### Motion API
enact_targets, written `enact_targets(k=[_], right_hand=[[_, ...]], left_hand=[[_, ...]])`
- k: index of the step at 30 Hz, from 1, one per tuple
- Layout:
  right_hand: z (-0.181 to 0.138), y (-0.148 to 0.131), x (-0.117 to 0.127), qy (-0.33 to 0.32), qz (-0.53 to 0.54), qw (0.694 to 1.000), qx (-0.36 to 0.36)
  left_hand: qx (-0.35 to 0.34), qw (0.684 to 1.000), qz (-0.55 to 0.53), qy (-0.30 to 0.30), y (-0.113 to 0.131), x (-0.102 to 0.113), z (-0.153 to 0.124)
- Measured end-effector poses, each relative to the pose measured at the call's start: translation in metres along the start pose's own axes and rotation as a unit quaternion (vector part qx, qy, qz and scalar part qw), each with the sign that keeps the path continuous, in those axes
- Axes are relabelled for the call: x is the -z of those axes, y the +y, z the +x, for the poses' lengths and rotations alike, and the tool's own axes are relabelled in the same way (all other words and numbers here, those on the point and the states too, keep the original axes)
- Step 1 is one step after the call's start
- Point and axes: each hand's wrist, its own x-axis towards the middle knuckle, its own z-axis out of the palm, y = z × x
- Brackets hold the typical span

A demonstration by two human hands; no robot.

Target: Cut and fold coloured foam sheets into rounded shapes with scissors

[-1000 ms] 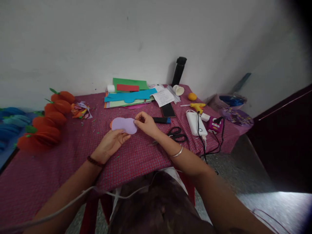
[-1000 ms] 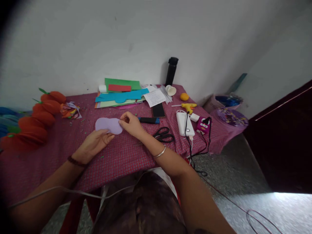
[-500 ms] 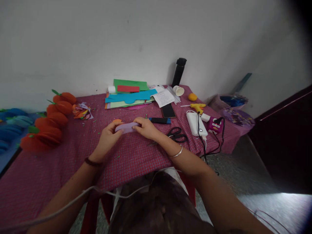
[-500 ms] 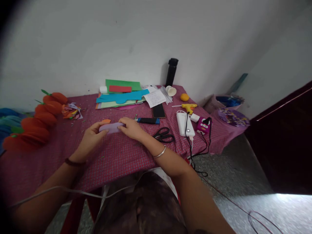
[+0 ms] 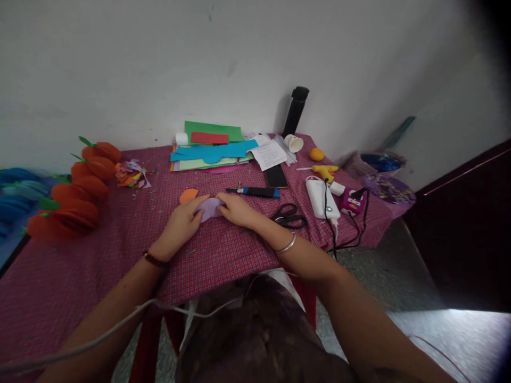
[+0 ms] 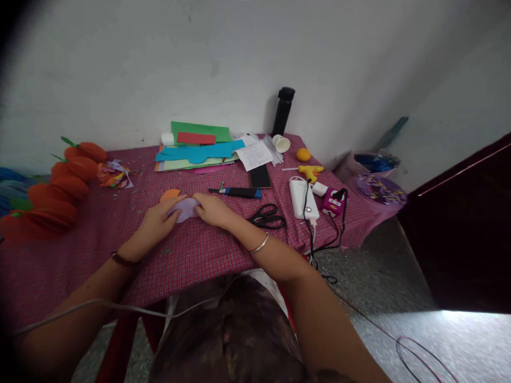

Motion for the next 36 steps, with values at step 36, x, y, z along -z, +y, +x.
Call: enact_targets(k=[36], right_hand=[[0.006,0.012,-0.001,-0.002,0.437,0.893,-0.108]], left_hand=[[0.016,0.993,-0.106,0.05,0.006,-0.01,0.0]])
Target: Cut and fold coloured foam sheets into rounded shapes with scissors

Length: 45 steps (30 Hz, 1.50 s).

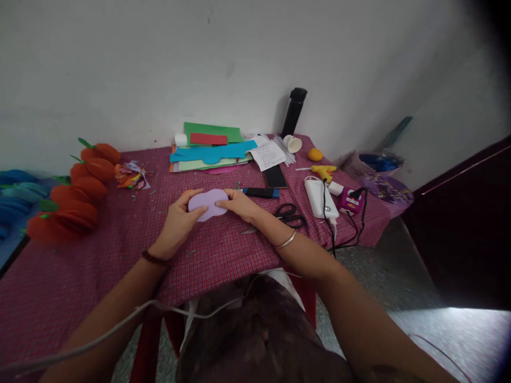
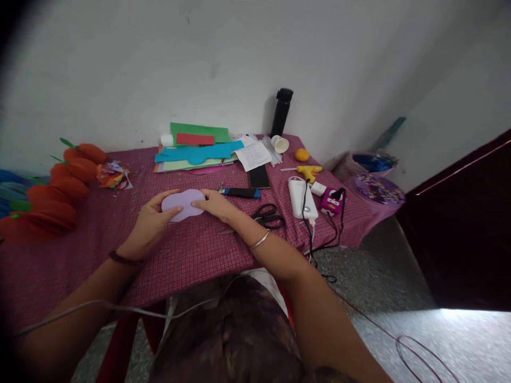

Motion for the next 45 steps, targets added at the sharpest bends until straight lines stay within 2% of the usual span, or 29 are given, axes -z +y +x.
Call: enact_targets(k=[3,10,15,20,24,26,27,29,30,31,33,36,41,43,45], right_hand=[[0.001,0.0,0.001,0.014,0.039,0.999,-0.008],[-0.001,-0.001,-0.003,-0.003,0.027,0.999,-0.028],[-0.005,-0.007,-0.007,0.006,-0.036,0.999,0.011],[-0.008,-0.012,-0.01,0.028,-0.089,0.993,0.069],[-0.006,-0.012,-0.014,0.067,-0.079,0.99,0.101],[-0.005,-0.011,-0.014,0.087,-0.039,0.993,0.076],[-0.004,-0.011,-0.014,0.086,-0.022,0.994,0.057],[-0.005,-0.009,-0.014,0.043,0.018,0.999,0.007],[-0.006,-0.009,-0.014,0.008,0.044,0.999,-0.018],[-0.007,-0.008,-0.015,-0.024,0.074,0.996,-0.039],[-0.009,-0.007,-0.018,-0.065,0.131,0.987,-0.068],[-0.009,-0.006,-0.021,-0.047,0.161,0.984,-0.057],[-0.005,-0.005,-0.019,0.024,0.178,0.982,-0.056],[-0.004,-0.005,-0.017,0.029,0.173,0.983,-0.047],[-0.004,-0.005,-0.015,0.026,0.157,0.987,-0.035]], left_hand=[[0.041,0.993,-0.111,0.007,0.002,-0.003,0.001],[0.056,0.984,-0.164,0.037,0.008,-0.001,0.005],[0.061,0.985,-0.157,0.02,0.009,-0.002,0.002],[0.048,0.996,-0.076,0.0,0.001,-0.009,-0.005],[-0.029,0.999,0.007,0.036,0.002,-0.003,-0.009],[-0.123,0.987,0.091,0.047,0.005,0.007,-0.009],[-0.183,0.971,0.148,0.049,0.006,0.012,-0.009],[-0.295,0.919,0.258,0.047,0.008,0.021,-0.007],[-0.328,0.896,0.296,0.041,0.008,0.024,-0.006],[-0.332,0.89,0.311,0.032,0.009,0.026,-0.005],[-0.298,0.903,0.309,0.003,0.009,0.026,-0.004],[-0.225,0.937,0.266,-0.021,0.011,0.019,-0.006],[-0.136,0.978,0.15,0.051,0.01,0.011,-0.005],[-0.073,0.993,0.094,0.029,0.008,0.011,-0.001],[-0.006,0.999,0.037,-0.024,0.006,0.01,0.002]])
